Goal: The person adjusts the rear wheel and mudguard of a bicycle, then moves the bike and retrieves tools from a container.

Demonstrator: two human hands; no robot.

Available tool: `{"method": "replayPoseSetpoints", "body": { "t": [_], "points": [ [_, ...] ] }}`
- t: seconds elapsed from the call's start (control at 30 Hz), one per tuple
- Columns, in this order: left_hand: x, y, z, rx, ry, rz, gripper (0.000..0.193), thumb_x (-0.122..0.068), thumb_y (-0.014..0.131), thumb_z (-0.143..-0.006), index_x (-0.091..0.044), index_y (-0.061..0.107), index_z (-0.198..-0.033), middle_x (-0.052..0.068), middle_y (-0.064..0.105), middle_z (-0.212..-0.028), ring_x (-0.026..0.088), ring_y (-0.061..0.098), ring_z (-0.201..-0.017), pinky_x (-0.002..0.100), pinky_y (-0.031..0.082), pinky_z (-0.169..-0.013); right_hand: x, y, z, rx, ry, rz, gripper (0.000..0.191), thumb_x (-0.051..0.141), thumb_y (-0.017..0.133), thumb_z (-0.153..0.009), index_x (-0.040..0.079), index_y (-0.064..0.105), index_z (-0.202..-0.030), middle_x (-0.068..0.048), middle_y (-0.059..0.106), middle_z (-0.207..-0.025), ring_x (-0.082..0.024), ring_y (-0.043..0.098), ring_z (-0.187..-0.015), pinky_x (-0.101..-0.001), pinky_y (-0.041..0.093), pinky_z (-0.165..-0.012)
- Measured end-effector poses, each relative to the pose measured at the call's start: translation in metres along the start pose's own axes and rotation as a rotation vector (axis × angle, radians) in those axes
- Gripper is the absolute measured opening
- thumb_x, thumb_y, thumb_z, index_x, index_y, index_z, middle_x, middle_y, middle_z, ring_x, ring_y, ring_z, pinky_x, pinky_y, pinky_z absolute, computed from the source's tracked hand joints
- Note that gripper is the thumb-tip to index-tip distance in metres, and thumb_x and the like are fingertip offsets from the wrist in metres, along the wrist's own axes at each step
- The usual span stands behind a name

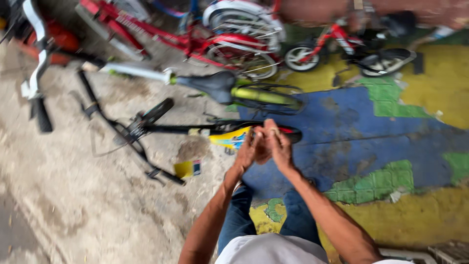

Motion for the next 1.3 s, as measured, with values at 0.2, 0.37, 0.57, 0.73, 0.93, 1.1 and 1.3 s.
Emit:
{"method": "replayPoseSetpoints", "body": {
  "t": [0.2, 0.37, 0.57, 0.73, 0.93, 1.1, 1.3],
  "points": [
    [-0.065, 0.171, 0.018, -0.006, 0.215, 0.389, 0.034, -0.025, 0.053, -0.108, 0.006, 0.059, -0.119, 0.020, 0.064, -0.111, 0.020, 0.057, -0.101, 0.031, 0.049, -0.093, 0.001, -0.131, 0.013, -0.136, -0.168, 0.253, 0.031, 0.025, 0.053, -0.110, 0.001, 0.063, -0.126, -0.016, 0.071, -0.109, -0.023, 0.067, -0.099, -0.0363, 0.053, -0.084],
    [-0.142, 0.313, 0.044, 0.114, -0.075, 0.085, 0.036, -0.033, 0.054, -0.104, 0.000, 0.069, -0.107, 0.009, 0.070, -0.081, 0.016, 0.061, -0.072, 0.033, 0.050, -0.067, -0.009, -0.306, 0.035, -0.306, 0.028, 0.221, 0.028, 0.030, 0.055, -0.110, 0.006, 0.067, -0.119, -0.013, 0.071, -0.086, -0.022, 0.062, -0.074, -0.0371, 0.053, -0.071],
    [-0.241, 0.503, 0.079, 0.400, 0.184, 0.220, 0.031, -0.031, 0.061, -0.103, -0.002, 0.071, -0.102, 0.008, 0.071, -0.084, 0.013, 0.057, -0.076, 0.033, 0.052, -0.069, -0.015, -0.521, 0.060, -0.601, -0.093, 0.133, 0.033, 0.029, 0.059, -0.108, 0.003, 0.068, -0.126, -0.006, 0.077, -0.104, -0.012, 0.065, -0.094, -0.0301, 0.054, -0.083],
    [-0.284, 0.633, 0.104, 0.629, 0.433, -0.064, 0.018, -0.019, 0.065, -0.093, -0.005, 0.065, -0.103, 0.009, 0.069, -0.078, 0.013, 0.062, -0.069, 0.034, 0.053, -0.067, -0.042, -0.661, 0.094, -0.808, 0.228, -0.299, 0.042, 0.036, 0.053, -0.102, 0.007, 0.067, -0.130, -0.003, 0.070, -0.113, -0.014, 0.062, -0.102, -0.0293, 0.049, -0.088],
    [-0.301, 0.773, 0.111, 0.995, 0.364, -0.095, 0.014, -0.018, 0.066, -0.096, -0.006, 0.067, -0.102, 0.009, 0.067, -0.073, 0.013, 0.060, -0.064, 0.034, 0.052, -0.060, -0.058, -0.765, 0.102, -1.013, 0.052, -0.529, 0.050, 0.044, 0.051, -0.106, 0.002, 0.065, -0.129, -0.006, 0.068, -0.117, -0.015, 0.061, -0.112, -0.0293, 0.046, -0.098],
    [-0.319, 0.885, 0.086, 1.097, 0.526, -0.107, 0.018, -0.021, 0.068, -0.097, -0.004, 0.068, -0.096, 0.005, 0.064, -0.072, 0.011, 0.057, -0.064, 0.031, 0.049, -0.061, -0.073, -0.854, 0.090, -1.137, -0.002, -0.679, 0.042, 0.038, 0.053, -0.106, 0.004, 0.065, -0.127, -0.003, 0.070, -0.112, -0.013, 0.063, -0.102, -0.0286, 0.052, -0.088],
    [-0.330, 1.036, 0.007, 1.125, 0.401, 0.026, 0.032, -0.029, 0.063, -0.104, -0.003, 0.058, -0.086, 0.003, 0.053, -0.070, 0.011, 0.045, -0.068, 0.032, 0.044, -0.060, -0.098, -0.971, 0.019, -1.209, -0.064, -0.449, 0.039, 0.033, 0.058, -0.106, 0.003, 0.066, -0.127, 0.000, 0.068, -0.110, -0.008, 0.059, -0.099, -0.0252, 0.050, -0.086]
  ]
}}
Point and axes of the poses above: each hand's wrist, its own z-axis away from the middle knuckle, its own y-axis out of the palm, x = y × z, the point moved 4 cm from there along -z, towards the middle knuckle
